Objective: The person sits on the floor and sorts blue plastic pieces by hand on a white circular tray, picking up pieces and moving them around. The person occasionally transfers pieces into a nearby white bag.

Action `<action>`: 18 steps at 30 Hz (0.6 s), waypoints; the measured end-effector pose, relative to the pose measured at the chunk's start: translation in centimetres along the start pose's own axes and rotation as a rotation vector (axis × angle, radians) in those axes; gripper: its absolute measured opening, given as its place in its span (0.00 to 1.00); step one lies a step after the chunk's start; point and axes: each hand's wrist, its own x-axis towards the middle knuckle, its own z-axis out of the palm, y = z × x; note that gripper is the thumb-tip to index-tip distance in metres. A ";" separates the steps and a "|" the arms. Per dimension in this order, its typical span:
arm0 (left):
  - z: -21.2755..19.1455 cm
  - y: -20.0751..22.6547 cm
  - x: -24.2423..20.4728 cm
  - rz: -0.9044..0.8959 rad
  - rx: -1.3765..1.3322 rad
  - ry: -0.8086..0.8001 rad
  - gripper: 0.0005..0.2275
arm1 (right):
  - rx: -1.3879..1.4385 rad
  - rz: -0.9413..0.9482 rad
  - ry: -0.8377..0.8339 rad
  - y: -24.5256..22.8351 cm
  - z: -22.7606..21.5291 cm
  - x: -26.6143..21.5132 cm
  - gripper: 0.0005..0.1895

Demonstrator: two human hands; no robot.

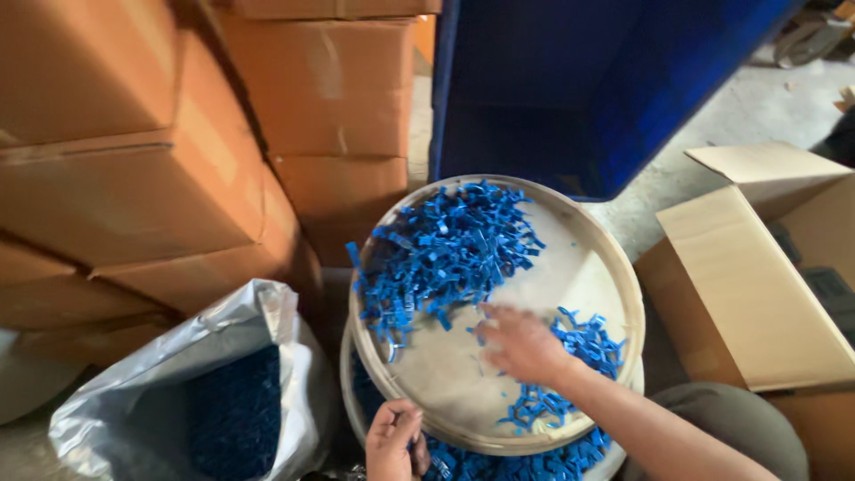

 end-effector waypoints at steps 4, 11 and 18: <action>0.9 0.0 0.0 0.060 0.065 0.020 0.07 | 0.200 -0.163 -0.169 0.3 -2.4 -2.8 0.20; 0.7 0.6 -1.7 0.054 0.088 0.059 0.08 | -0.071 0.301 -0.156 2.3 -7.2 -3.5 0.15; -0.2 -0.3 0.4 0.068 0.140 0.012 0.07 | -0.011 -0.095 -0.231 -3.2 -5.2 -4.9 0.32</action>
